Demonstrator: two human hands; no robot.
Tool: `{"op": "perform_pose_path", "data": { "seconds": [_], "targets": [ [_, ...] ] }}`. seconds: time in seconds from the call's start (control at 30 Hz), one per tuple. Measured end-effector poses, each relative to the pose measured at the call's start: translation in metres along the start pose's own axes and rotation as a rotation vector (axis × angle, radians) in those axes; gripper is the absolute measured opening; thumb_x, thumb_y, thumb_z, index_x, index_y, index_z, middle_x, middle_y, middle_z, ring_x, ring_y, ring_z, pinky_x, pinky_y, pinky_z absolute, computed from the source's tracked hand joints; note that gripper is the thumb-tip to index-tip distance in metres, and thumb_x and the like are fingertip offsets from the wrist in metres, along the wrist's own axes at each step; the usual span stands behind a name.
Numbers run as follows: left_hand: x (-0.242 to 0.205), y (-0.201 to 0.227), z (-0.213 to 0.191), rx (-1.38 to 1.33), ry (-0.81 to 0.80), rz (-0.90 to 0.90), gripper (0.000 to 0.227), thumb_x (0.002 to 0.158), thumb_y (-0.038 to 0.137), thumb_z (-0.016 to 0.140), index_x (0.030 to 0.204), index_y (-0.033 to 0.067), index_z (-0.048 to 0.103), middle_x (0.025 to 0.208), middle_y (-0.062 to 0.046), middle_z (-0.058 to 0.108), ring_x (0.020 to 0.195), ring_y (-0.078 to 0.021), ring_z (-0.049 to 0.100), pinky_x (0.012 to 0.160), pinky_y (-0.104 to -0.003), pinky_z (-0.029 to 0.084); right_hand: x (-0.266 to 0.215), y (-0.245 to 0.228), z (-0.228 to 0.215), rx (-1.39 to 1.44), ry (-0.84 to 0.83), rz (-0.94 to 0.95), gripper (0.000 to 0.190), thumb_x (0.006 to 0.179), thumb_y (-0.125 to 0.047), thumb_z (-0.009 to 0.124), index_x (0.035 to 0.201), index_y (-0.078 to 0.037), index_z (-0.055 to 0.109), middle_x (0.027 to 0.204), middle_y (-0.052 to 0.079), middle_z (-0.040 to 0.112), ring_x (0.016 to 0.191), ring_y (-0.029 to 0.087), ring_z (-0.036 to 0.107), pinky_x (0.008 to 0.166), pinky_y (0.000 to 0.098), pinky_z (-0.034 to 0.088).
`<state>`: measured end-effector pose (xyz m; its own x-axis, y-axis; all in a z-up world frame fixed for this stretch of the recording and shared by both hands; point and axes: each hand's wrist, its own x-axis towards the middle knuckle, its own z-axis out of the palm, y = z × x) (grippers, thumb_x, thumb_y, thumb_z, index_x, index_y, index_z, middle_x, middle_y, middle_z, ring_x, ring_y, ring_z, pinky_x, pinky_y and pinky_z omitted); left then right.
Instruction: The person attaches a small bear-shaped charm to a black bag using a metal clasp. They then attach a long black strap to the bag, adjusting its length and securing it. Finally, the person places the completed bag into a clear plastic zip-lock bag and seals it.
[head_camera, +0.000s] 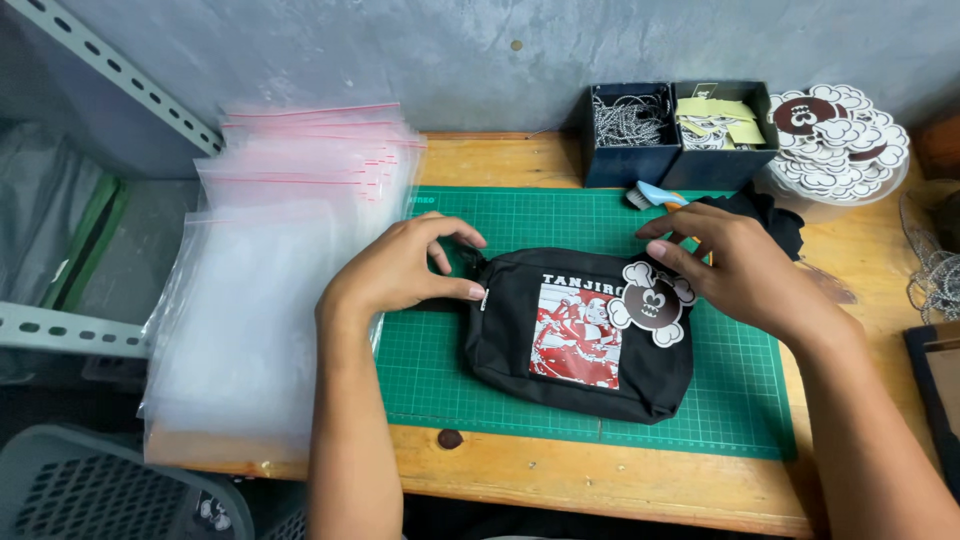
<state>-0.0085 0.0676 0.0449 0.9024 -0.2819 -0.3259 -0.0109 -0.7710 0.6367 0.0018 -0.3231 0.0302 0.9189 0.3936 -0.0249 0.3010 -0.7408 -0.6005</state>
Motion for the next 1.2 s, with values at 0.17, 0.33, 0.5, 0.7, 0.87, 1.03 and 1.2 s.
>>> {"op": "perform_pose_path", "data": {
  "seconds": [0.17, 0.33, 0.5, 0.7, 0.87, 1.03, 1.2],
  "targets": [
    [0.011, -0.018, 0.01, -0.02, 0.003, -0.029, 0.057, 0.075, 0.038, 0.105, 0.122, 0.0267, 0.076, 0.129, 0.001, 0.066, 0.091, -0.0151, 0.067, 0.086, -0.032, 0.055, 0.0, 0.013, -0.004, -0.006, 0.072, 0.08, 0.027, 0.111, -0.029, 0.071, 0.128, -0.014, 0.085, 0.127, 0.004, 0.087, 0.091, 0.023, 0.077, 0.084, 0.0408, 0.056],
    [0.012, -0.014, 0.011, 0.014, 0.027, -0.044, 0.057, 0.071, 0.041, 0.108, 0.108, 0.0181, 0.071, 0.109, 0.003, 0.077, 0.101, -0.0146, 0.071, 0.08, -0.035, 0.053, -0.005, 0.018, -0.014, 0.016, 0.146, 0.195, 0.024, 0.114, -0.028, 0.075, 0.124, -0.01, 0.087, 0.106, 0.005, 0.087, 0.088, 0.016, 0.072, 0.078, 0.0369, 0.053],
    [0.005, -0.003, 0.007, 0.0, 0.028, -0.097, 0.046, 0.075, 0.04, 0.108, 0.1, 0.0203, 0.074, 0.089, 0.003, 0.072, 0.078, -0.013, 0.063, 0.07, -0.033, 0.048, -0.005, 0.031, -0.014, -0.072, 0.216, 0.215, 0.017, 0.113, -0.025, 0.08, 0.12, -0.012, 0.088, 0.094, 0.004, 0.085, 0.084, 0.014, 0.072, 0.076, 0.0354, 0.049],
    [0.001, 0.013, 0.006, 0.005, 0.012, -0.086, 0.04, 0.084, 0.046, 0.101, 0.093, 0.0169, 0.075, 0.088, 0.002, 0.082, 0.074, -0.0127, 0.07, 0.067, -0.032, 0.053, -0.002, 0.031, -0.009, 0.028, 0.19, 0.205, 0.018, 0.11, -0.019, 0.081, 0.122, -0.008, 0.087, 0.104, 0.006, 0.087, 0.093, 0.014, 0.076, 0.079, 0.0356, 0.054],
    [-0.003, 0.02, 0.004, -0.005, -0.049, -0.136, 0.036, 0.091, 0.043, 0.097, 0.081, 0.0135, 0.08, 0.074, 0.0, 0.082, 0.066, -0.0102, 0.067, 0.064, -0.029, 0.05, -0.003, 0.01, -0.012, -0.003, 0.037, 0.19, 0.022, 0.106, -0.03, 0.08, 0.114, -0.012, 0.089, 0.109, 0.001, 0.09, 0.095, 0.015, 0.076, 0.086, 0.0363, 0.055],
    [-0.002, 0.02, 0.007, -0.1, -0.106, -0.173, 0.033, 0.097, 0.039, 0.092, 0.08, 0.0114, 0.086, 0.074, -0.006, 0.086, 0.061, -0.0109, 0.065, 0.06, -0.027, 0.053, -0.003, 0.015, -0.007, 0.003, -0.131, 0.208, 0.023, 0.096, -0.037, 0.088, 0.107, -0.018, 0.088, 0.107, -0.004, 0.09, 0.095, 0.014, 0.08, 0.084, 0.0335, 0.06],
    [-0.003, 0.024, 0.005, -0.062, -0.115, -0.169, 0.03, 0.099, 0.038, 0.089, 0.082, 0.0128, 0.088, 0.076, -0.005, 0.088, 0.057, -0.0127, 0.067, 0.059, -0.028, 0.052, -0.005, 0.022, -0.007, 0.008, -0.21, 0.02, 0.025, 0.09, -0.036, 0.092, 0.111, -0.023, 0.088, 0.127, -0.003, 0.077, 0.11, 0.016, 0.075, 0.092, 0.0342, 0.057]
  ]
}}
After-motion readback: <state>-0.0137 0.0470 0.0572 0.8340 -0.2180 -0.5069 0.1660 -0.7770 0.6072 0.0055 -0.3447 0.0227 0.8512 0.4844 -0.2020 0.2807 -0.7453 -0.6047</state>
